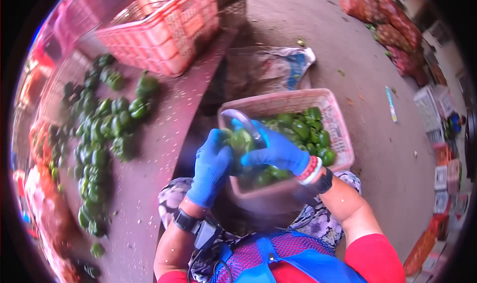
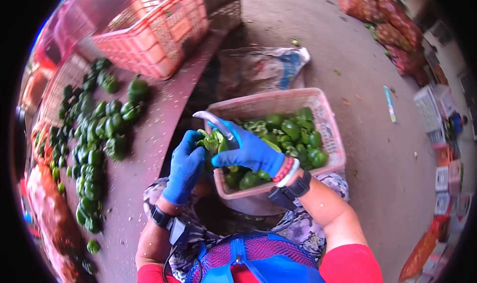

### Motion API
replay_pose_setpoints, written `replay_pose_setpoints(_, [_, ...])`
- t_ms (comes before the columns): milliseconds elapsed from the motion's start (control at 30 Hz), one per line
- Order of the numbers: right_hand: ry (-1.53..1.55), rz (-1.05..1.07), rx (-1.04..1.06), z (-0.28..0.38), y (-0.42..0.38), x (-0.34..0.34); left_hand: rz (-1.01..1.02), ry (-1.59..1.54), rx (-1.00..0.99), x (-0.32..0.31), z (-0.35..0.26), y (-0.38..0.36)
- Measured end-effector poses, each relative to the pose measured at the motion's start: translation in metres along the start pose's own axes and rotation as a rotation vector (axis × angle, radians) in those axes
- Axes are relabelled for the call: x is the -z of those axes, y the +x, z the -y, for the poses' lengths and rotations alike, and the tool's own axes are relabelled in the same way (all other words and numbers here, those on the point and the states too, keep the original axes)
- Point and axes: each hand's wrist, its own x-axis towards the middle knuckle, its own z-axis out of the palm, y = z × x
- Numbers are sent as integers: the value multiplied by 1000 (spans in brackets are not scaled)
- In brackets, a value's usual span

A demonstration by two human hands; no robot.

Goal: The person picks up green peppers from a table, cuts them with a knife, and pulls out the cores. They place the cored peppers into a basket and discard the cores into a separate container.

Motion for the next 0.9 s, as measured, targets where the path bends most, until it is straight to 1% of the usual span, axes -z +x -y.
replay_pose_setpoints(33, [94,-46,-80,-18,-7,13,29,7,13,-14,9,12])
replay_pose_setpoints(67, [191,-83,-158,-31,-12,24,85,15,-16,-20,13,20])
replay_pose_setpoints(133, [185,-127,-222,-42,-19,37,150,59,-54,-29,26,29])
replay_pose_setpoints(200, [134,-169,-241,-57,-23,44,203,141,-92,-35,36,37])
replay_pose_setpoints(300, [74,-263,-313,-64,-27,52,293,50,-34,-42,38,47])
replay_pose_setpoints(333, [38,-306,-334,-64,-28,53,325,77,-4,-43,34,50])
replay_pose_setpoints(367, [3,-348,-356,-65,-28,54,324,206,-159,-44,35,54])
replay_pose_setpoints(433, [-15,-393,-475,-47,-27,53,311,454,-471,-46,39,62])
replay_pose_setpoints(533, [-3,-415,-599,-34,-24,50,296,641,-604,-52,44,66])
replay_pose_setpoints(633, [126,-478,-529,-44,-25,47,89,648,-651,-65,34,52])
replay_pose_setpoints(667, [174,-506,-466,-49,-24,45,38,693,-617,-69,31,48])
replay_pose_setpoints(733, [266,-550,-341,-54,-19,42,-53,666,-660,-72,29,47])
replay_pose_setpoints(767, [298,-566,-384,-52,-19,42,-97,654,-683,-73,28,48])
replay_pose_setpoints(833, [364,-600,-473,-34,-19,39,-92,559,-680,-72,26,51])
replay_pose_setpoints(900, [349,-684,-449,-36,-19,34,-88,429,-655,-74,31,59])
